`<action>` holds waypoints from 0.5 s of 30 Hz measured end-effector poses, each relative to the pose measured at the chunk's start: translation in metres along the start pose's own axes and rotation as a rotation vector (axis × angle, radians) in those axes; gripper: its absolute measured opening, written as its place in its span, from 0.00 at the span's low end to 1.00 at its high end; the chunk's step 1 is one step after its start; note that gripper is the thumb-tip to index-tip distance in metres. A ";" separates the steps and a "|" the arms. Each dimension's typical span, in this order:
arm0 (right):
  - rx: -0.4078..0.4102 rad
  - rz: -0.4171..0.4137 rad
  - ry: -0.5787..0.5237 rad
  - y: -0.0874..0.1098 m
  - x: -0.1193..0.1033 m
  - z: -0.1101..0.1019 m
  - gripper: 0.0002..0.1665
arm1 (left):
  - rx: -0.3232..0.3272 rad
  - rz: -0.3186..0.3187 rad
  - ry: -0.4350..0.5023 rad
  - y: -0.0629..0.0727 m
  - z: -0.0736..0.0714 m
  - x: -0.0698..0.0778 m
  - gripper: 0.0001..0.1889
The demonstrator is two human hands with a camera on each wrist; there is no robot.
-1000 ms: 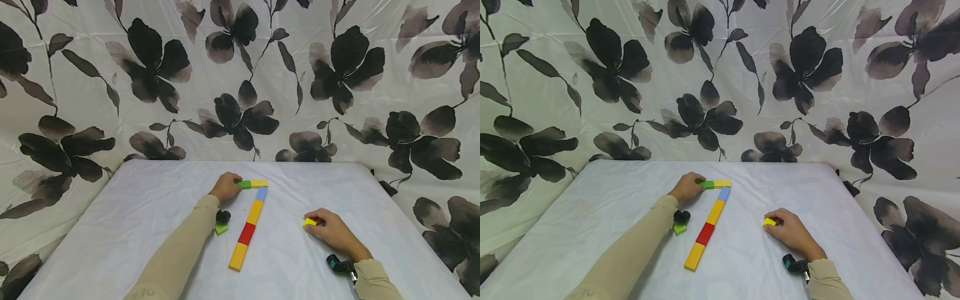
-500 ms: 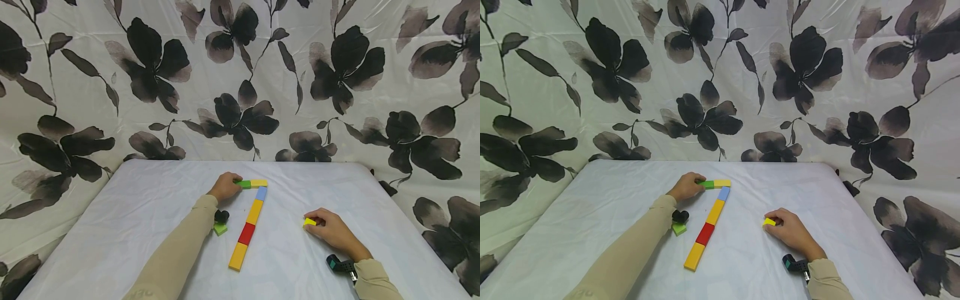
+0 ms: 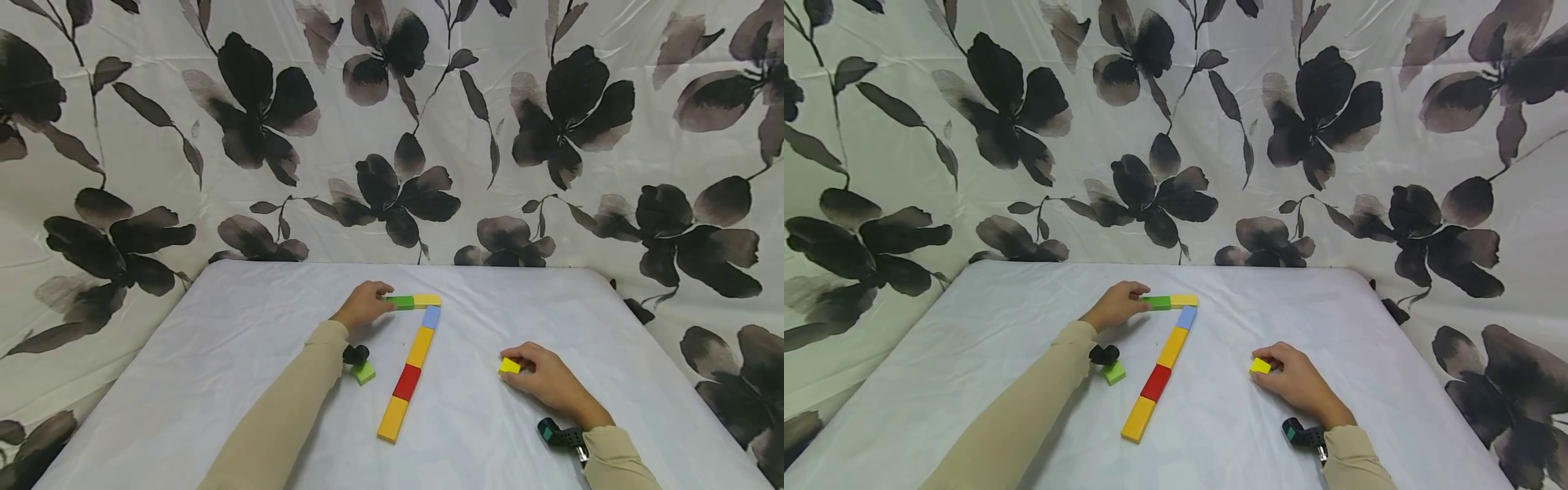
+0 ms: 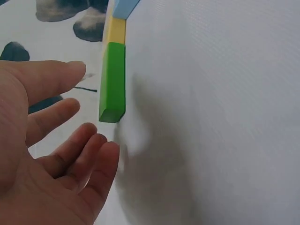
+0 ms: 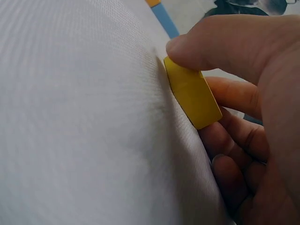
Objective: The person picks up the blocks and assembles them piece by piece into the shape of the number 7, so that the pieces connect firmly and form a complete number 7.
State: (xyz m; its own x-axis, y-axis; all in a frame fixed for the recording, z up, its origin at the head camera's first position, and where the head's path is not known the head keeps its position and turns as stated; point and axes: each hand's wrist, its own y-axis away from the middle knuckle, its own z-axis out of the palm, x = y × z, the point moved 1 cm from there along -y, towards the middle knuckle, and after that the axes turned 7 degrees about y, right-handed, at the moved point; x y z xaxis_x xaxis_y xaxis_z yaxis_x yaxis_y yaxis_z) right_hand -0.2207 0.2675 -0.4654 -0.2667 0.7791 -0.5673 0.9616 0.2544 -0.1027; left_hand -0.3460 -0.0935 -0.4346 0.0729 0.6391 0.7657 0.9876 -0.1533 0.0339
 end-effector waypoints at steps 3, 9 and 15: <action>-0.003 -0.009 0.002 0.000 0.000 0.000 0.24 | -0.006 -0.022 0.018 0.007 -0.004 -0.002 0.20; 0.012 -0.034 0.007 0.001 0.000 0.001 0.22 | -0.015 -0.030 0.040 0.021 -0.012 -0.007 0.19; 0.027 -0.051 0.001 0.001 0.000 0.003 0.22 | -0.005 0.020 0.055 0.036 -0.020 -0.014 0.20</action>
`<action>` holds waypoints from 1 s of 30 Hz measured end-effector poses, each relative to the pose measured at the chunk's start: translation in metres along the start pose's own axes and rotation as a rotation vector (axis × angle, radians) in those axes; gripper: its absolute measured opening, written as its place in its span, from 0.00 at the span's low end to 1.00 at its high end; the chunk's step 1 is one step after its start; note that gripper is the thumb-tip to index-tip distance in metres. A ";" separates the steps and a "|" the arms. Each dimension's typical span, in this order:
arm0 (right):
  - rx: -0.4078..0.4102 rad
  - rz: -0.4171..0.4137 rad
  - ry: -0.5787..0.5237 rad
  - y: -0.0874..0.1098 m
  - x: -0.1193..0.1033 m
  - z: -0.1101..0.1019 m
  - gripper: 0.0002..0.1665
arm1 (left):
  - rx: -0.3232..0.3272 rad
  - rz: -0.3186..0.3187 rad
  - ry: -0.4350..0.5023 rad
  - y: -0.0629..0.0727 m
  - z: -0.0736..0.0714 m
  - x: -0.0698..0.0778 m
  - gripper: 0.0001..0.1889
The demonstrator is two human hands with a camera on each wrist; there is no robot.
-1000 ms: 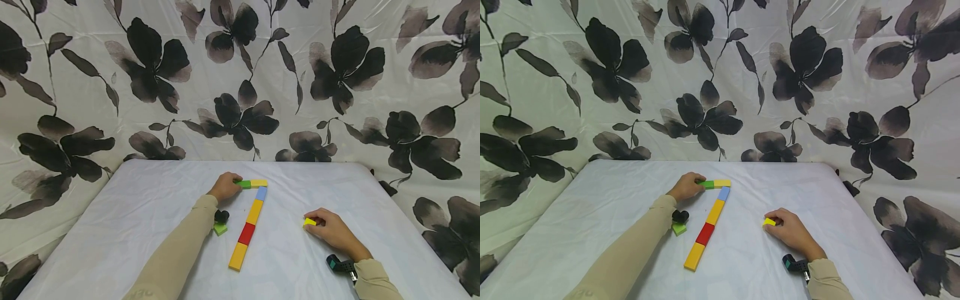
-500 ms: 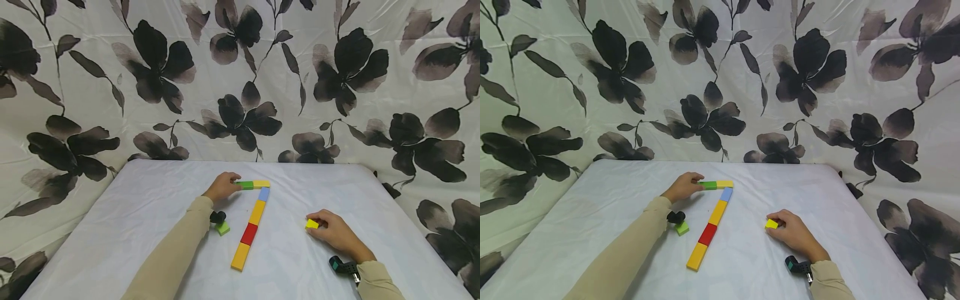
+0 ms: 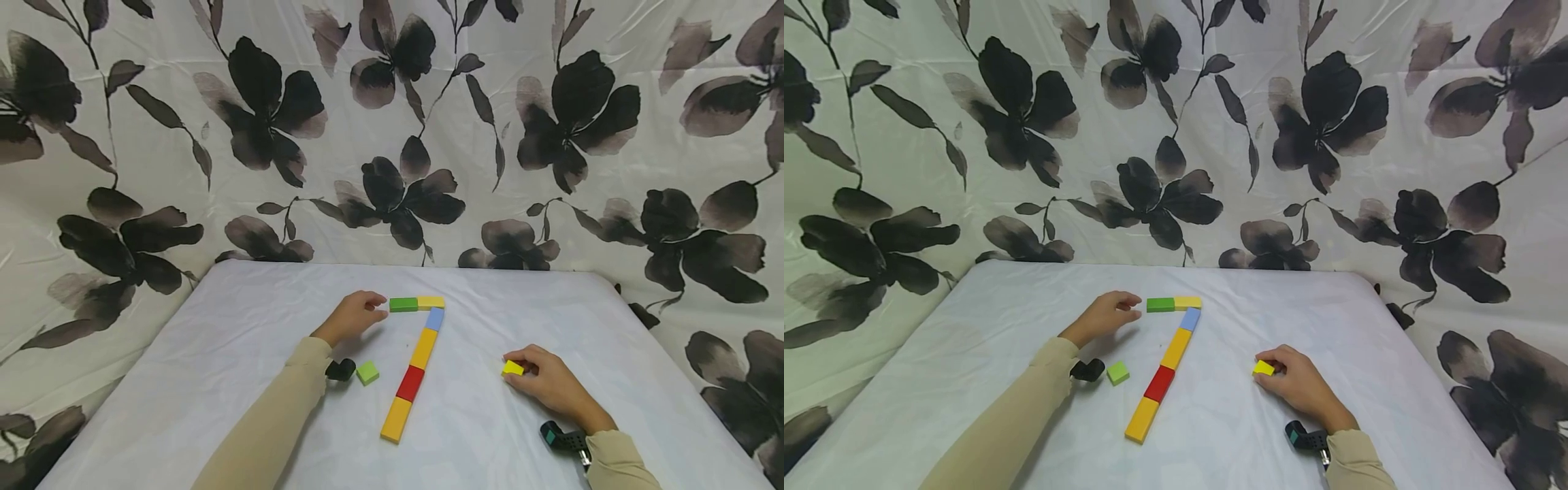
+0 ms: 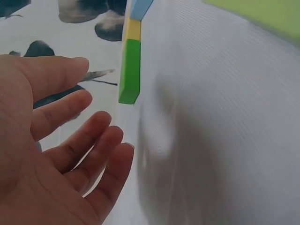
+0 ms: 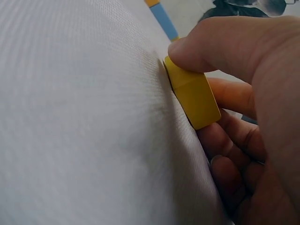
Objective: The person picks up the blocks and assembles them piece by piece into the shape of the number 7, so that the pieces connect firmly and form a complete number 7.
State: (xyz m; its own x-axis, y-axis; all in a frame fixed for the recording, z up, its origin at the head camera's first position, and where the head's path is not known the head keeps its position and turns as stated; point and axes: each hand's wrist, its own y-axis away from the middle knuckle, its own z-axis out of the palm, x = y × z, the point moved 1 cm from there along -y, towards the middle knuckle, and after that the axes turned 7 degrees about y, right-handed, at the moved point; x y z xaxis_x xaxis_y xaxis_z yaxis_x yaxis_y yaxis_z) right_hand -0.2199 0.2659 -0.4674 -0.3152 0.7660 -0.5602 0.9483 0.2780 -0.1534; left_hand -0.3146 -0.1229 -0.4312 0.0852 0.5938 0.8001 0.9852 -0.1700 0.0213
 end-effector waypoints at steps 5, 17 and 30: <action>0.006 0.004 -0.003 0.000 0.001 0.002 0.21 | 0.009 -0.015 0.017 0.013 -0.001 -0.008 0.19; 0.047 0.024 0.011 -0.001 -0.002 0.002 0.20 | -0.003 0.002 0.015 0.048 0.001 -0.010 0.15; 0.106 0.002 -0.009 -0.002 -0.006 0.002 0.19 | -0.003 -0.007 0.004 0.072 0.003 -0.024 0.12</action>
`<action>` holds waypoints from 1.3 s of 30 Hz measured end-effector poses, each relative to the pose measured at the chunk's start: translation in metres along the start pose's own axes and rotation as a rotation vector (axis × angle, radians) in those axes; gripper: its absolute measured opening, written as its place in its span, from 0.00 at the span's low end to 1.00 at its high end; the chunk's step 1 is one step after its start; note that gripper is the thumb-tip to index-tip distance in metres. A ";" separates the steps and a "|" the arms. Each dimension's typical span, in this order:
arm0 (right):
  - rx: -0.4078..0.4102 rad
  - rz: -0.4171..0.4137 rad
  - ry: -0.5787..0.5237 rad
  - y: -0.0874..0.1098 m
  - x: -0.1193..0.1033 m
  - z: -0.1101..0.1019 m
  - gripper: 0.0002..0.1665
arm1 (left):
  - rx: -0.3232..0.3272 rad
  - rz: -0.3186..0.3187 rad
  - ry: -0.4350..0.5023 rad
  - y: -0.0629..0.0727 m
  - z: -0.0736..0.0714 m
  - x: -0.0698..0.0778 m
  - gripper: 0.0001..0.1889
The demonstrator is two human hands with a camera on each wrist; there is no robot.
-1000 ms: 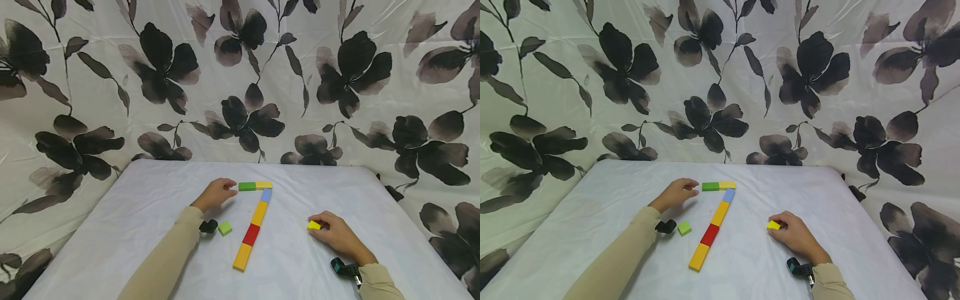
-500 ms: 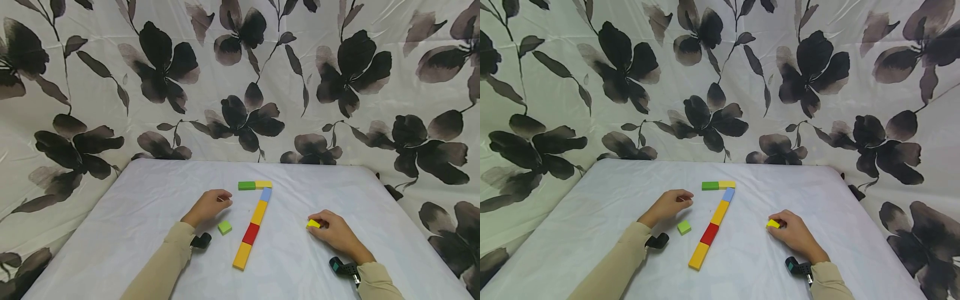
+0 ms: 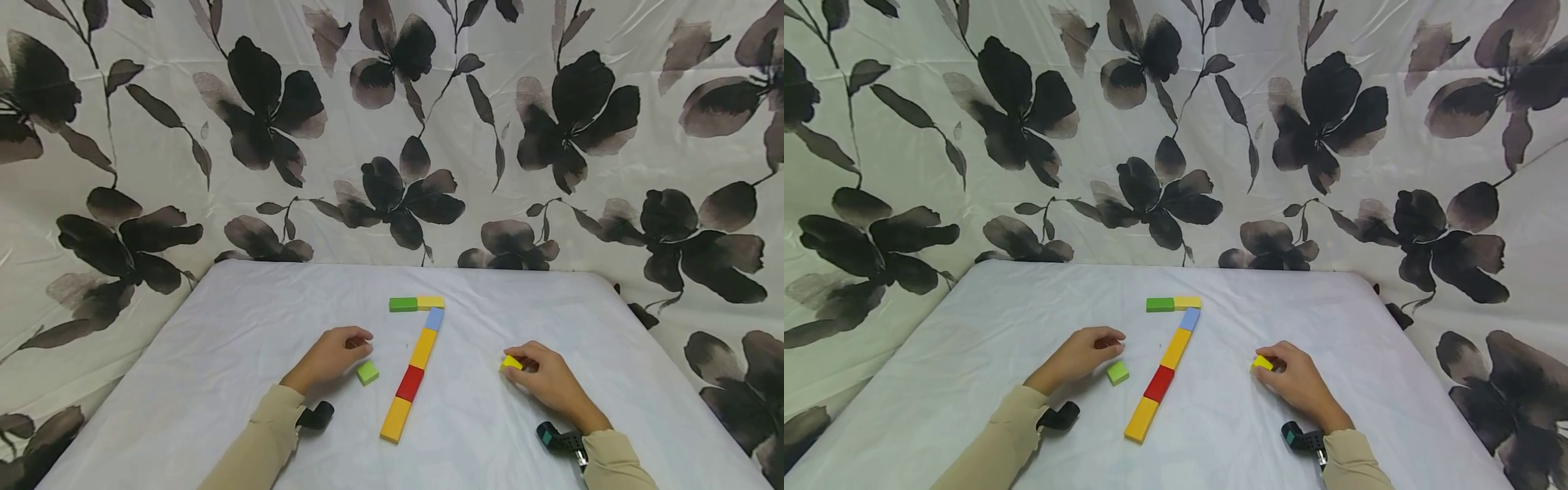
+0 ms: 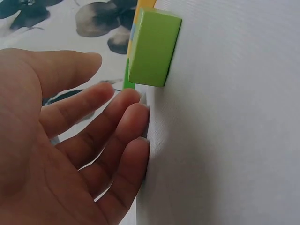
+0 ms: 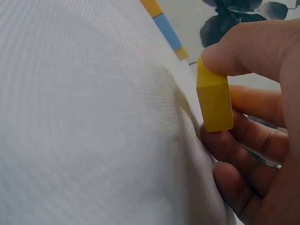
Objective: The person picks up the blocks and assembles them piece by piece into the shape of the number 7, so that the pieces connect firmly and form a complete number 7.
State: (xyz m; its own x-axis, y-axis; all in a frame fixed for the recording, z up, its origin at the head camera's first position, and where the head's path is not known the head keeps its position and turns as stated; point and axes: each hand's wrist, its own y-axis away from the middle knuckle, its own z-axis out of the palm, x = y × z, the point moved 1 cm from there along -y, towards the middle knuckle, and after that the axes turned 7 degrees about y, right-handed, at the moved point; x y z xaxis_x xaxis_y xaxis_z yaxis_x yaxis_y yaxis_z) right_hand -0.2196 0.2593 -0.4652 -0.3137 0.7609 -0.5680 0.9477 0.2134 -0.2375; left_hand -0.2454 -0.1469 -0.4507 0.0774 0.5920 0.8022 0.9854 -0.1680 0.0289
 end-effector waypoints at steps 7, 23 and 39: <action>0.027 0.016 -0.011 -0.003 -0.007 0.002 0.20 | -0.014 0.023 0.004 0.012 -0.004 -0.004 0.12; 0.006 0.080 -0.153 -0.008 -0.018 0.002 0.27 | -0.064 0.068 0.013 0.020 -0.007 -0.009 0.13; -0.012 0.101 -0.315 -0.026 -0.029 0.009 0.27 | -0.134 0.099 0.039 0.022 -0.006 -0.015 0.18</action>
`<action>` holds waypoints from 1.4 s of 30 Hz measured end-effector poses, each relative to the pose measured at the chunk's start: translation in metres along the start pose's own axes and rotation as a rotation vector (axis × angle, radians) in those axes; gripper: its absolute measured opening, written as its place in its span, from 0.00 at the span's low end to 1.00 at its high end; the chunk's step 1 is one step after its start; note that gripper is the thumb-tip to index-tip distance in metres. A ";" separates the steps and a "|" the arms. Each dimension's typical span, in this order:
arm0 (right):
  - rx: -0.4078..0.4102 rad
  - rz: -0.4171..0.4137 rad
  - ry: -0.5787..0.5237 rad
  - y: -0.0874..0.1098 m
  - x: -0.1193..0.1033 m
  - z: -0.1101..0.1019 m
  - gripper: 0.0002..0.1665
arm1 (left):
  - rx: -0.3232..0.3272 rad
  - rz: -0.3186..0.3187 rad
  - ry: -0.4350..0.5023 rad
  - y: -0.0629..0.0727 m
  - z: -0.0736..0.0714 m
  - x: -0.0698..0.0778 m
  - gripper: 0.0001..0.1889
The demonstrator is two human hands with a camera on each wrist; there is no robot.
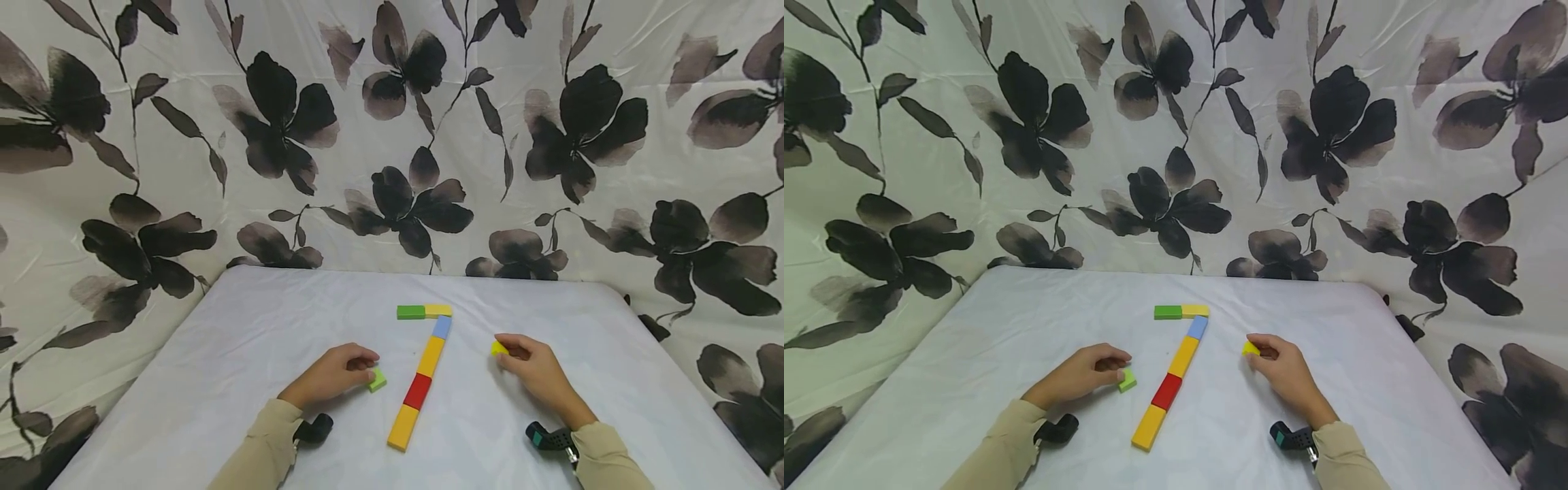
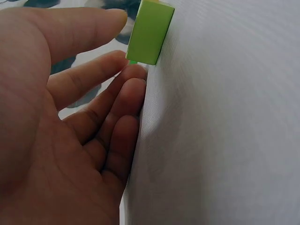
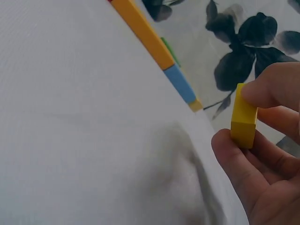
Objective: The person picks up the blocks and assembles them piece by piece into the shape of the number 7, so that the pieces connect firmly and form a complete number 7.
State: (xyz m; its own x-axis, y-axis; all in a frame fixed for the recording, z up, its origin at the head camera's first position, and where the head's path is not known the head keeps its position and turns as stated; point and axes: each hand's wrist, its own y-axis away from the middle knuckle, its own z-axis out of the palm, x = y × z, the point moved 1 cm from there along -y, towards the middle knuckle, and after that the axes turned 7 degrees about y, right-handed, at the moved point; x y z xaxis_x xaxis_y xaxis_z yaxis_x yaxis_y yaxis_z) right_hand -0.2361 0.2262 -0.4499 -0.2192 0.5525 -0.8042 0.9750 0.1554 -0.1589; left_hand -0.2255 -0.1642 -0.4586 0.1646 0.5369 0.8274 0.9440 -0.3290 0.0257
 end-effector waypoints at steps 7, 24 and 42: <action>-0.003 -0.014 0.035 -0.020 -0.013 0.008 0.26 | -0.048 0.059 -0.008 -0.002 0.001 -0.005 0.19; -0.001 -0.015 -0.023 -0.054 -0.032 0.021 0.24 | -0.060 0.077 -0.002 -0.002 -0.002 -0.001 0.19; -0.030 0.006 -0.008 -0.074 -0.040 0.050 0.21 | -0.100 0.068 0.012 0.000 -0.004 -0.008 0.20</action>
State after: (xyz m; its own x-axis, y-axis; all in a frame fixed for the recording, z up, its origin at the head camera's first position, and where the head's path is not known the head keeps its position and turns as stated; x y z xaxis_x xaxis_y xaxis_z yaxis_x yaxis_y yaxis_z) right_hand -0.2974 0.1514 -0.4344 -0.2131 0.5466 -0.8098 0.9747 0.1765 -0.1374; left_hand -0.2276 -0.1714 -0.4627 0.2231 0.5018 0.8357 0.8973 -0.4406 0.0250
